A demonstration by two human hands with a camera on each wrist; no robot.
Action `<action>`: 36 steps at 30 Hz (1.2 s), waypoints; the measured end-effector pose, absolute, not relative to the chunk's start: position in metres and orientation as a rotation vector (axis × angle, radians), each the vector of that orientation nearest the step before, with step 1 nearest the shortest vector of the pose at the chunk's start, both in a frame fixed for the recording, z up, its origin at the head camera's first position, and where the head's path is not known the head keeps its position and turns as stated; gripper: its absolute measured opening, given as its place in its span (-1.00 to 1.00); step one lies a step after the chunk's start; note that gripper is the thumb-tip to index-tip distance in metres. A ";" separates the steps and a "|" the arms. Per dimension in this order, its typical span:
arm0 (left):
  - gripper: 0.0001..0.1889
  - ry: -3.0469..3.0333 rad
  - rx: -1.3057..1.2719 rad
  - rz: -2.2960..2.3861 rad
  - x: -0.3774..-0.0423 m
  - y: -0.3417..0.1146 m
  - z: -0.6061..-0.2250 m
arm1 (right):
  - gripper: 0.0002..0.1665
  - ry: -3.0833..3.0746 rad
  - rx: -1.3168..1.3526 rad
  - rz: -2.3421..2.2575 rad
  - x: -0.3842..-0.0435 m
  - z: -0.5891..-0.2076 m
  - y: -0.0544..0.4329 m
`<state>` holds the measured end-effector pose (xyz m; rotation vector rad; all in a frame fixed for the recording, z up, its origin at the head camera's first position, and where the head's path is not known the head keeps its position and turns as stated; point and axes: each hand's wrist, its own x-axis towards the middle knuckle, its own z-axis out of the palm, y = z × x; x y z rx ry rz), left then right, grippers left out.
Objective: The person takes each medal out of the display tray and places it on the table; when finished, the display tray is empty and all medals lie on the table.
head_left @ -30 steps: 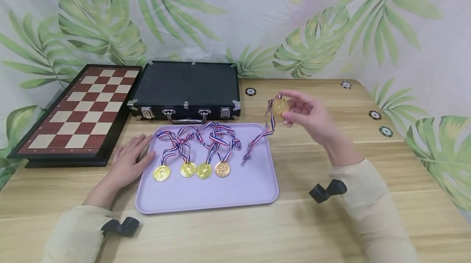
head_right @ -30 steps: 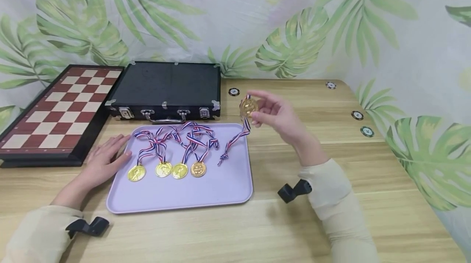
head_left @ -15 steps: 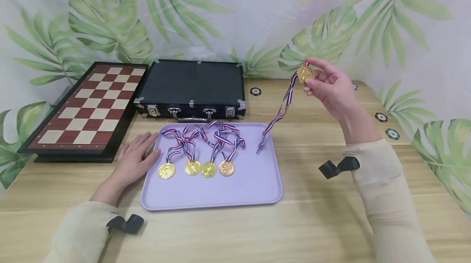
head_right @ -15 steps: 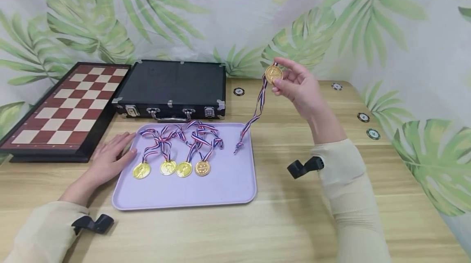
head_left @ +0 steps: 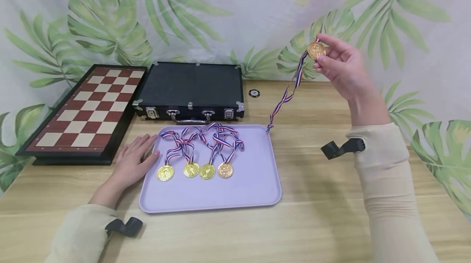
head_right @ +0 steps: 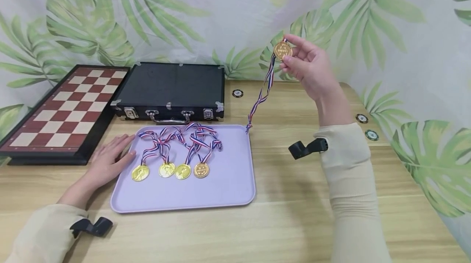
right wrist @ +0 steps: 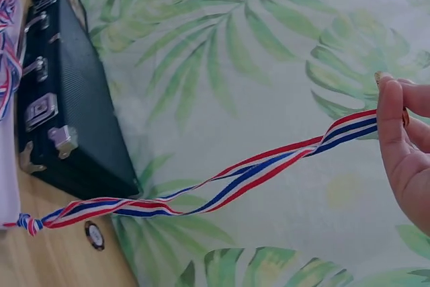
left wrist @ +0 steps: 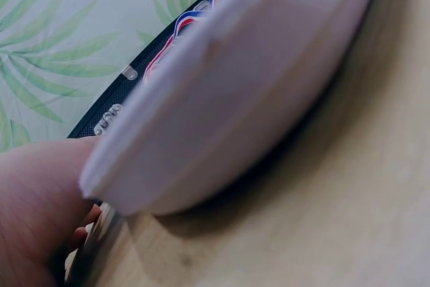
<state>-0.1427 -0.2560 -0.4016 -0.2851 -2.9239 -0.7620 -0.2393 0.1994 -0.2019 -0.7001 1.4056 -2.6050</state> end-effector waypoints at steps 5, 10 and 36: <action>-0.43 -2.913 -0.295 -0.768 -0.142 -0.257 -0.403 | -0.49 1.399 -0.718 -2.610 -0.238 -0.195 0.202; -0.43 -2.908 -0.297 -0.773 -0.142 -0.258 -0.402 | -0.48 1.492 -0.648 -2.554 -0.247 -0.202 0.201; -0.43 -2.918 -0.281 -0.770 -0.144 -0.256 -0.403 | -0.35 2.116 -0.136 -1.878 -0.262 -0.353 0.203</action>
